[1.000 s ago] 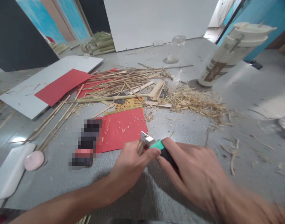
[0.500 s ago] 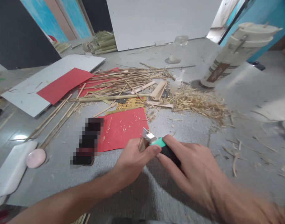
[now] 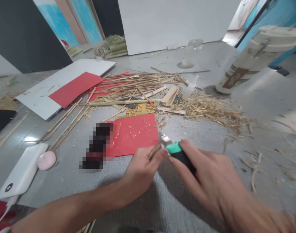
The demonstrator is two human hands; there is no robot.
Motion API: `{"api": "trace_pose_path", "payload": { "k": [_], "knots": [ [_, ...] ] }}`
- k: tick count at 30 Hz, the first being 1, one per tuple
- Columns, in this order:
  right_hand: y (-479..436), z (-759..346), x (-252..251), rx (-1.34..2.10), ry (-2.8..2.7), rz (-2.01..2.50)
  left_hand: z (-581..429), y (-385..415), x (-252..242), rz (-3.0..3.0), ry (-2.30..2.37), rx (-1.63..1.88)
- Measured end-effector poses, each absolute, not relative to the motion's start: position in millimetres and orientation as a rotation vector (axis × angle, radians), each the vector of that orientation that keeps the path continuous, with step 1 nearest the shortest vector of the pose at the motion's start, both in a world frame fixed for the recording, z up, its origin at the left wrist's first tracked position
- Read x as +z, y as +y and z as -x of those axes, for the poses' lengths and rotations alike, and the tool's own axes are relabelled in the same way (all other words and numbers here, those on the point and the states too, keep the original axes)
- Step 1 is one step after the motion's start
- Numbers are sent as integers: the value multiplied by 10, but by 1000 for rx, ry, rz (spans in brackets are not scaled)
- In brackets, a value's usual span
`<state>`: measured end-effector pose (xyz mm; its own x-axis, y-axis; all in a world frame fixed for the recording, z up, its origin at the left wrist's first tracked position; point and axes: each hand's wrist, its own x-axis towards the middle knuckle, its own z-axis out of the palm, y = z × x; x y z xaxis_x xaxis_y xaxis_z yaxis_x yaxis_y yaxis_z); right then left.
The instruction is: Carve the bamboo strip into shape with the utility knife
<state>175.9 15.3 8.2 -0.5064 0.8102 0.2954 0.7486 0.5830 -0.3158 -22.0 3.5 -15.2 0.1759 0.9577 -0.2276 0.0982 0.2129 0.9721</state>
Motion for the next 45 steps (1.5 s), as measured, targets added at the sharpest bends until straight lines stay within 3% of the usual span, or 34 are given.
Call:
{"api": "trace_pose_path", "payload": {
  "k": [8, 17, 45],
  "knots": [
    [379, -1824, 196, 477, -2166, 1326, 245, 160, -152, -703, 728, 889],
    [314, -1797, 156, 743, -2107, 1221, 244, 166, -155, -561, 689, 889],
    [336, -1794, 140, 810, -2168, 1171, 280, 120, -174, -739, 632, 965]
  ]
}}
